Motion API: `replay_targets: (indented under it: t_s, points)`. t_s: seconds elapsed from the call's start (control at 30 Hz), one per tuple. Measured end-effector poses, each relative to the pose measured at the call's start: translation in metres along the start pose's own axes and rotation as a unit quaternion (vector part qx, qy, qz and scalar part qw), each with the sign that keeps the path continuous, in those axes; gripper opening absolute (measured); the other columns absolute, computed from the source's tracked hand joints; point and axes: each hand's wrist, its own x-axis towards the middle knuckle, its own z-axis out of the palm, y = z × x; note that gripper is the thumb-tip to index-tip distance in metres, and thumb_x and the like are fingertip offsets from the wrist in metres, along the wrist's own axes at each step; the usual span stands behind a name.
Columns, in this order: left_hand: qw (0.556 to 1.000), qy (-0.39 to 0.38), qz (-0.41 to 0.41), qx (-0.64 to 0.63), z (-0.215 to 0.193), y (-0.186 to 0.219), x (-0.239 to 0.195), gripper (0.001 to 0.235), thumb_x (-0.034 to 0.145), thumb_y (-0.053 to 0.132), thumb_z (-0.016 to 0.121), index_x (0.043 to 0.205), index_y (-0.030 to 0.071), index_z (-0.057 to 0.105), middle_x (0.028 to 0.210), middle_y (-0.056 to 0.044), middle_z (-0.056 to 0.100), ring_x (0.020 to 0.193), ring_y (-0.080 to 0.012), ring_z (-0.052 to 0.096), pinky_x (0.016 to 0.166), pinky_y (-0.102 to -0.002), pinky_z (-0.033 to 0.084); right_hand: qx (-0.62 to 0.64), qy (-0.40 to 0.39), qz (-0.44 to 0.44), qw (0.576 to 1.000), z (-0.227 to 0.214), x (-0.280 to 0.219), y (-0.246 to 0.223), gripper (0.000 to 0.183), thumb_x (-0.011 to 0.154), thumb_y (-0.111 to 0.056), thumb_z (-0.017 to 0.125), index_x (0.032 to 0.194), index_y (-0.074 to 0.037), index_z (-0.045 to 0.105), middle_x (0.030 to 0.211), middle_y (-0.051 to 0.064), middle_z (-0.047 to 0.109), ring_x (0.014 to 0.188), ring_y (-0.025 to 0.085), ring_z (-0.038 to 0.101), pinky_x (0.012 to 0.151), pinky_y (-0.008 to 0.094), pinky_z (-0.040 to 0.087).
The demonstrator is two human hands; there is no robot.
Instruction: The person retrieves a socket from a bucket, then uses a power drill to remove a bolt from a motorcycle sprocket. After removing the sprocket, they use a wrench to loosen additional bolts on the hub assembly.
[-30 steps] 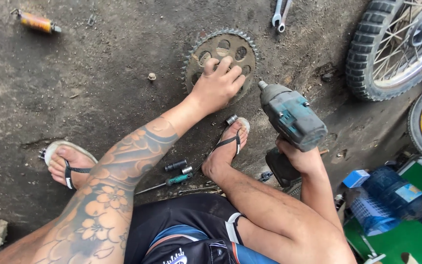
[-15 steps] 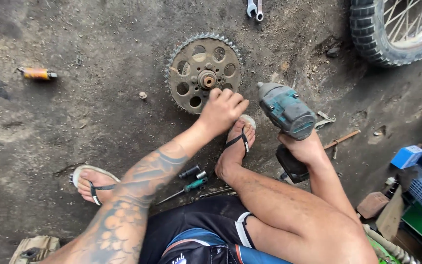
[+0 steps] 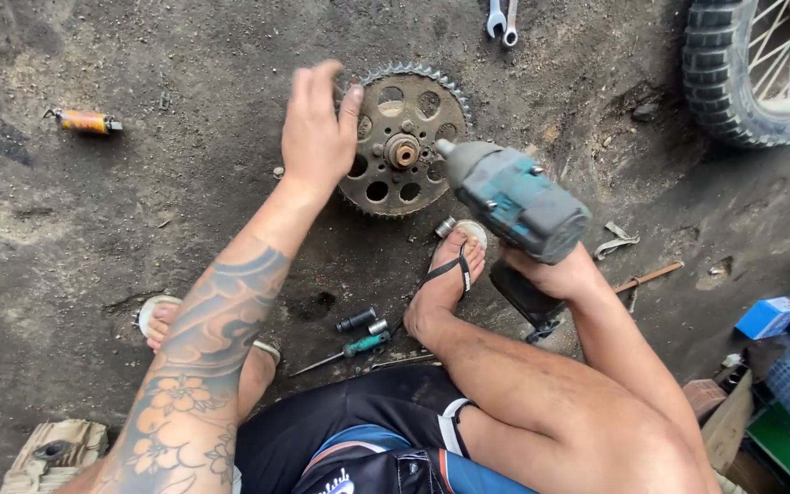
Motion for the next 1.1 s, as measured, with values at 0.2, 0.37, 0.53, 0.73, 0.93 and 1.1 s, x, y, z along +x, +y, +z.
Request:
replay_targets:
  t_s: [0.2, 0.37, 0.53, 0.73, 0.93, 1.1]
  points:
    - [0.986, -0.12, -0.039, -0.109, 0.005, -0.009, 0.008, 0.033, 0.109, 0.031, 0.053, 0.089, 0.006, 0.059, 0.075, -0.011, 0.064, 0.067, -0.0338, 0.062, 0.05, -0.048, 0.041, -0.084, -0.017, -0.033, 0.996, -0.003, 0.013, -0.06, 0.042, 0.075, -0.04, 0.078, 0.095, -0.004, 0.072, 0.094, 0.029, 0.072, 0.1, 0.05, 0.069, 0.082, 0.061, 0.054]
    - [0.991, -0.072, -0.046, -0.106, 0.022, -0.02, -0.004, 0.03, 0.103, 0.044, 0.058, 0.095, 0.015, 0.062, 0.08, -0.009, 0.068, 0.078, -0.0356, 0.072, 0.061, -0.05, 0.059, -0.159, -0.047, -0.053, 0.985, -0.011, 0.009, -0.081, 0.04, 0.075, -0.041, 0.076, 0.094, -0.006, 0.07, 0.091, 0.027, 0.072, 0.098, 0.049, 0.069, 0.082, 0.06, 0.054]
    - [0.986, -0.047, -0.096, -0.126, 0.031, -0.013, -0.02, 0.033, 0.104, 0.046, 0.053, 0.093, 0.016, 0.06, 0.076, -0.007, 0.063, 0.073, -0.0369, 0.071, 0.057, -0.051, 0.058, -0.214, -0.075, -0.054, 0.973, -0.019, 0.007, -0.097, 0.039, 0.075, -0.042, 0.075, 0.093, -0.008, 0.068, 0.089, 0.026, 0.072, 0.096, 0.049, 0.07, 0.082, 0.059, 0.055]
    - [0.974, 0.023, -0.149, -0.167, 0.049, -0.008, -0.051, 0.03, 0.106, 0.039, 0.052, 0.094, 0.013, 0.057, 0.074, -0.008, 0.056, 0.069, -0.0375, 0.068, 0.053, -0.049, 0.056, -0.264, -0.1, -0.045, 0.958, -0.019, 0.003, -0.121, 0.038, 0.076, -0.044, 0.074, 0.092, -0.011, 0.067, 0.087, 0.025, 0.072, 0.094, 0.048, 0.07, 0.081, 0.058, 0.056]
    - [0.967, 0.091, -0.151, -0.184, 0.063, -0.004, -0.067, 0.026, 0.104, 0.034, 0.057, 0.092, 0.011, 0.056, 0.071, -0.005, 0.05, 0.065, -0.035, 0.065, 0.05, -0.044, 0.054, -0.313, -0.12, -0.047, 0.941, -0.008, -0.007, -0.146, 0.036, 0.076, -0.045, 0.072, 0.091, -0.013, 0.065, 0.084, 0.023, 0.072, 0.092, 0.047, 0.071, 0.081, 0.057, 0.057]
    - [0.954, 0.12, -0.183, -0.203, 0.08, -0.001, -0.086, 0.022, 0.104, 0.032, 0.056, 0.094, 0.012, 0.057, 0.072, -0.003, 0.048, 0.064, -0.0327, 0.063, 0.052, -0.04, 0.053, -0.336, -0.137, -0.051, 0.931, -0.013, -0.007, -0.151, 0.035, 0.076, -0.047, 0.071, 0.09, -0.015, 0.064, 0.082, 0.022, 0.072, 0.09, 0.047, 0.072, 0.081, 0.057, 0.057]
